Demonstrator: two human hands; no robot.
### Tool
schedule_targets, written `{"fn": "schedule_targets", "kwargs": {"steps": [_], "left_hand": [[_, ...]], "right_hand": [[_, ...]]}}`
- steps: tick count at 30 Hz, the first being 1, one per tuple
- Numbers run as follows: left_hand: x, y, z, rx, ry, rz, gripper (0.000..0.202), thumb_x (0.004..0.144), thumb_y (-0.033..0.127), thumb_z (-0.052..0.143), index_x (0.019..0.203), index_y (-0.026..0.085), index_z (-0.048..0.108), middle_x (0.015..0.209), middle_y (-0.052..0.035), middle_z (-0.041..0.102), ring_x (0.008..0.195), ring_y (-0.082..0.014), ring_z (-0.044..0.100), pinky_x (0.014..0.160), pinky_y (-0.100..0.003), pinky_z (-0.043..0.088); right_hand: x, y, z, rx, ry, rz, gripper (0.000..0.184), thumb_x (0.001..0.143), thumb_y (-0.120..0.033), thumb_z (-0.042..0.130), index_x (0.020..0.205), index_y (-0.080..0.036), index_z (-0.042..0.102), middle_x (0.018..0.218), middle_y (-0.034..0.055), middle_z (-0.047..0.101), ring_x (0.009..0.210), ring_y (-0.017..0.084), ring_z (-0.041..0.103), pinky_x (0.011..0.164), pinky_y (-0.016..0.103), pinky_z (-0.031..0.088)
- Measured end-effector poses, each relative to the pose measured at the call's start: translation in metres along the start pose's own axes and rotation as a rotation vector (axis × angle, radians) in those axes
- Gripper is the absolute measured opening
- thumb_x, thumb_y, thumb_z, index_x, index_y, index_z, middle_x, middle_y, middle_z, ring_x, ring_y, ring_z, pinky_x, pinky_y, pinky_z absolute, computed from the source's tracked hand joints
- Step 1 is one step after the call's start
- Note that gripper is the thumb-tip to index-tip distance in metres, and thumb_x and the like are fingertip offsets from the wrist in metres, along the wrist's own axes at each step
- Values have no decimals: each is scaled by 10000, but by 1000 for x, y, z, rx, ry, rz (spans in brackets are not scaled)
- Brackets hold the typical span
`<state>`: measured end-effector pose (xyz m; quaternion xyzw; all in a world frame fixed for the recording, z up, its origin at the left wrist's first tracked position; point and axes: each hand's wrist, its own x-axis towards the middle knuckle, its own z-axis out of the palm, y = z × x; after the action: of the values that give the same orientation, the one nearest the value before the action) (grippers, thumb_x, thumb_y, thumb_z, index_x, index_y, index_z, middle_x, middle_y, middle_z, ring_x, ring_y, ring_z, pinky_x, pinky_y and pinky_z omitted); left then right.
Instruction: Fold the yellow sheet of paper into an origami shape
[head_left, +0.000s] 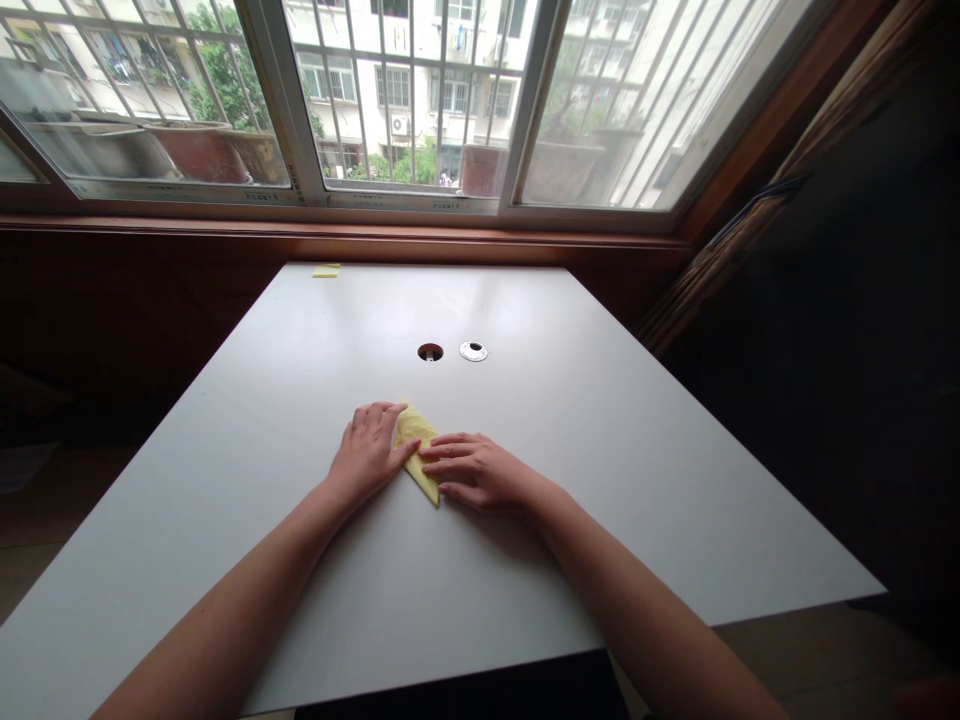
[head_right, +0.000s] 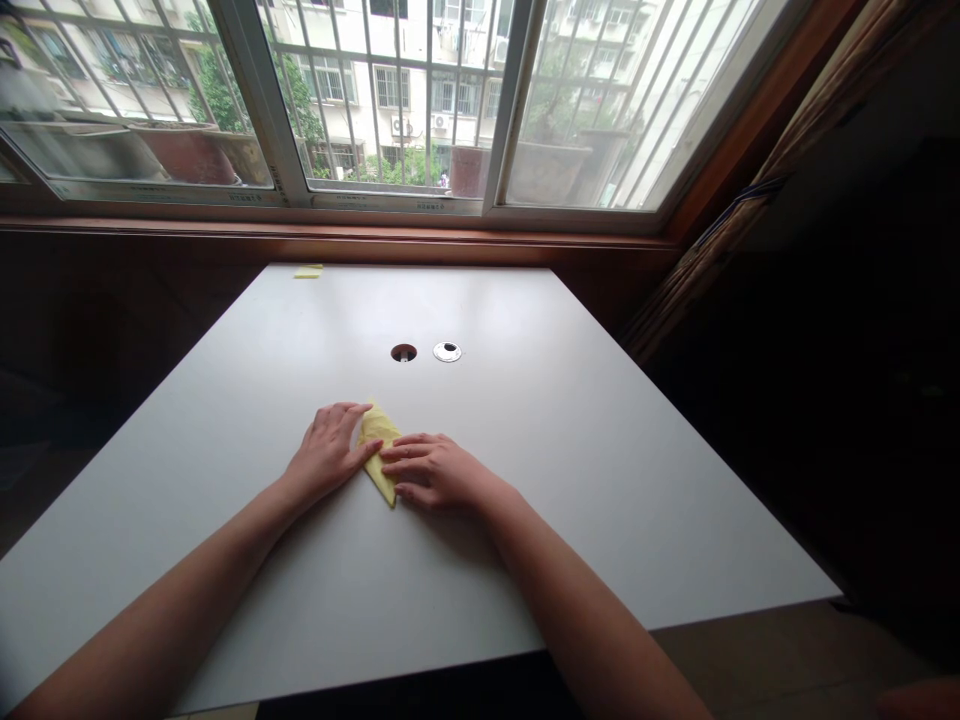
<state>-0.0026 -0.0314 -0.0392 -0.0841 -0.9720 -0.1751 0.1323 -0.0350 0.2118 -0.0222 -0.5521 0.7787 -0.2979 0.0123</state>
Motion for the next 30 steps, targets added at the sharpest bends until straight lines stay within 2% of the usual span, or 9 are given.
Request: {"fn": "schedule_targets", "kwargs": {"steps": [8, 15, 19, 22, 30], "left_hand": [[1, 3, 2, -2, 5, -34, 510, 918, 443, 531, 1387, 279, 413, 1298, -95, 504, 1212, -306, 415, 1037, -461, 371], [1, 4, 3, 45, 18, -26, 496, 931, 408, 529, 1382, 233, 425, 1287, -103, 517, 1196, -298, 424, 1038, -445, 380], [1, 0, 4, 47, 34, -28, 488, 933, 409, 526, 1380, 236, 431, 1277, -104, 524, 1191, -300, 431, 1033, -442, 384], [1, -1, 4, 42, 39, -28, 492, 933, 417, 527, 1381, 240, 430, 1277, -105, 525, 1187, -302, 431, 1023, -443, 391], [0, 0, 1, 57, 55, -35, 483, 929, 425, 536, 1359, 223, 452, 1255, -116, 529, 1180, -304, 430, 1021, -446, 392]], "right_hand": [[-2, -1, -3, 22, -8, 13, 301, 906, -252, 601, 1193, -280, 684, 1255, 18, 676, 1265, 214, 558, 1038, 392, 451], [-2, -1, 0, -23, -3, -15, 271, 918, -276, 588, 1174, -287, 678, 1217, 14, 697, 1243, 198, 572, 994, 353, 452], [0, -3, 2, -57, -5, -3, 444, 908, -378, 618, 1333, -264, 558, 1312, 78, 624, 1258, 230, 533, 1027, 397, 426], [1, -7, 2, -78, 3, 28, 532, 904, -421, 618, 1390, -242, 496, 1312, 106, 597, 1228, 249, 519, 1025, 424, 424], [4, -12, 2, -165, 1, -17, 304, 927, -438, 592, 1200, -337, 681, 1249, 56, 595, 1135, 238, 488, 1024, 427, 424]]}}
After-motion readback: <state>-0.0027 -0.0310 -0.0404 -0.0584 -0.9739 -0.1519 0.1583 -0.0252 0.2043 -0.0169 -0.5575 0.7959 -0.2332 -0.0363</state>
